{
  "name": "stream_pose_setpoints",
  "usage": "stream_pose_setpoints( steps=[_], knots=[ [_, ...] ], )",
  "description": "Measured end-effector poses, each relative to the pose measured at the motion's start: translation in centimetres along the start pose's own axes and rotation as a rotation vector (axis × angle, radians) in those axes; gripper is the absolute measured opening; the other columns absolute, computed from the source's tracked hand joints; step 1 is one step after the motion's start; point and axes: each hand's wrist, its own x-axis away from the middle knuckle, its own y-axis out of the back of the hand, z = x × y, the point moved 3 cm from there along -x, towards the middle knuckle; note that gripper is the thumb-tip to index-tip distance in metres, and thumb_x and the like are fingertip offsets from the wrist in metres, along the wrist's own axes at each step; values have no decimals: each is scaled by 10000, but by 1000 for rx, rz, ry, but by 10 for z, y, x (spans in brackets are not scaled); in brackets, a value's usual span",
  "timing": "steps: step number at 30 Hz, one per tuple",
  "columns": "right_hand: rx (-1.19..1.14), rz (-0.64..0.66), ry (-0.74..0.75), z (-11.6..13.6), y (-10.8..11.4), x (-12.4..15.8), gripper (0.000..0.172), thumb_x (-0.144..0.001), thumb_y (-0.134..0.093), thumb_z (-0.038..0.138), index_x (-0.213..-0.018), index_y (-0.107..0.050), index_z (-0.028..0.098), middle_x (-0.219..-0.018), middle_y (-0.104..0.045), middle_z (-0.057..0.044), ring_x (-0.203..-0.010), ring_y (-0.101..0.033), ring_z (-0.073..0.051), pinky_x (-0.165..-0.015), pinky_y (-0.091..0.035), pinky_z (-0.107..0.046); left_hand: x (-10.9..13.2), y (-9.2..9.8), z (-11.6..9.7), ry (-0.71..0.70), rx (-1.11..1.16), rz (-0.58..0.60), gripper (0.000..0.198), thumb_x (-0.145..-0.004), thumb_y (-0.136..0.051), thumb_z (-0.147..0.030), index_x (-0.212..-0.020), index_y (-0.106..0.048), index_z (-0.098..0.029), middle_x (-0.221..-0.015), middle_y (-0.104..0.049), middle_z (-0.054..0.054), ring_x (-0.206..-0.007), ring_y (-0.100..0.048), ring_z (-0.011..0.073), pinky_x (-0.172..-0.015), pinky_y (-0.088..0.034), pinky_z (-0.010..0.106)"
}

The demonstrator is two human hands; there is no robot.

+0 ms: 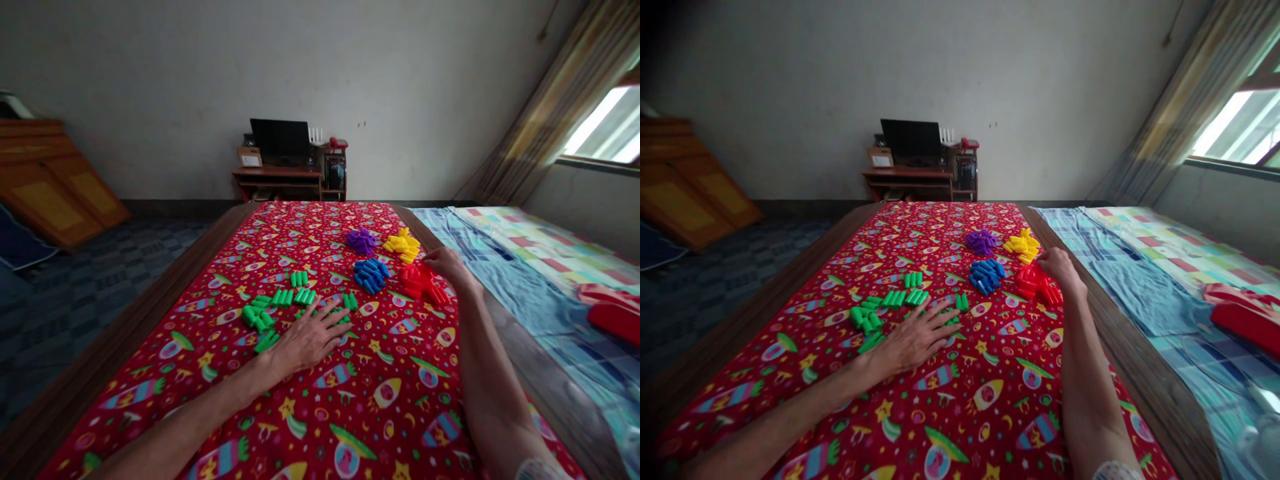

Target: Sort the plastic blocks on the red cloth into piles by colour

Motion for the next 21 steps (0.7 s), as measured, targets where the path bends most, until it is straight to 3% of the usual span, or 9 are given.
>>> stream_pose_setpoints(
  steps=[6, 12, 17, 21],
  knots=[
    [31, 0, -47, 4, -5, 3, 305, -756, -565, 193, -987, -761, 151, -884, -725, -113, -852, -671, -226, -723, -475, -279, 9, 9, 34, 148, -89, -75, 320, -973, -405, -304, -1196, -626, -242, -1265, -601, 73, -1311, -446, 235, -1168, -223, 490],
    [105, -48, -95, 11, 0, 12, 367, -857, -490, 262, -1146, -688, 152, -1094, -687, -166, -1032, -641, -259, -847, -483, -342, 25, 26, 91, 364, 95, -231, 459, -983, -281, -414, -1207, -614, -192, -1347, -543, 99, -1280, -473, 238, -1105, -371, 430],
    [185, 51, -123, 15, -1, 18, 386, -891, -463, 281, -1180, -666, 124, -1163, -655, -208, -1116, -608, -302, -873, -479, -382, 52, 15, 148, 652, 179, -239, 584, -944, -207, -464, -1240, -589, -135, -1388, -517, 132, -1346, -404, 268, -1147, -288, 462],
    [225, 72, -100, 11, -3, 16, 353, -891, -472, 259, -1139, -686, 128, -1108, -678, -198, -1083, -627, -280, -851, -484, -356, 64, 0, 167, 828, 314, -149, 664, -909, -189, -501, -1289, -535, -80, -1373, -533, 172, -1349, -411, 275, -1153, -272, 453]
  ],
)
